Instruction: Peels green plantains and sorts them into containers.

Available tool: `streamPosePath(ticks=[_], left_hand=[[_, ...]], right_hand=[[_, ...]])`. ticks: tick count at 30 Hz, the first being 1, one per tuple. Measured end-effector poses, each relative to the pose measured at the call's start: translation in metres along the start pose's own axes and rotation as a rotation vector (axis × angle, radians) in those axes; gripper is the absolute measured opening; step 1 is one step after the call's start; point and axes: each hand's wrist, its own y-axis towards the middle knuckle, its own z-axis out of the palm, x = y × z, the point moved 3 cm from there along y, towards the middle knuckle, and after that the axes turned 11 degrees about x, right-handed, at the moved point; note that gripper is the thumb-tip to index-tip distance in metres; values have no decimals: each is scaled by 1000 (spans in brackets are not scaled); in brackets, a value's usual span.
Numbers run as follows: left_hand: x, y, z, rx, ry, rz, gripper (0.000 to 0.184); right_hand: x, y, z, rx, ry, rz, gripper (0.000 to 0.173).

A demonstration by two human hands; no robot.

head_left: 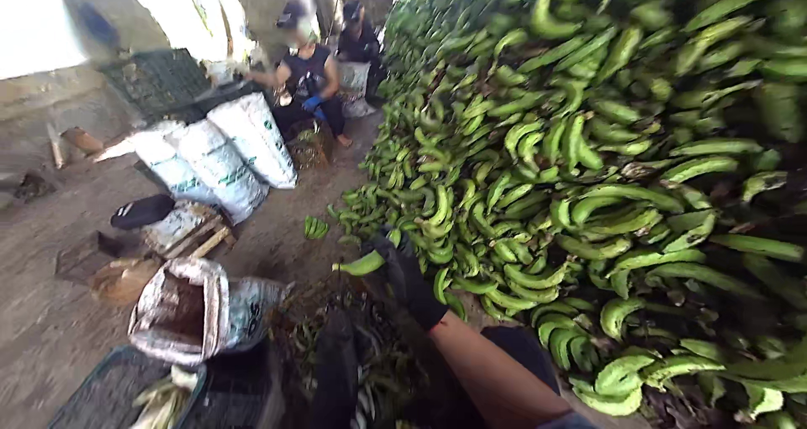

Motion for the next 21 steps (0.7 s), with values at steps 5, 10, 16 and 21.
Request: streamPosePath(ticks=[5, 10, 16, 21], left_hand=[[22, 3, -12, -20, 47, -139, 41], [28, 14, -21, 3, 26, -73, 46], [36, 18, -23, -32, -43, -76, 44], [76, 0, -26, -20, -172, -307, 44]], right_hand=[[-13, -11, 10, 54, -270, -14, 45], [-26, -12, 22, 48, -293, -72, 45], [-34, -20, 32, 91, -353, -39, 45], [-22, -15, 34, 95, -186, -13, 40]])
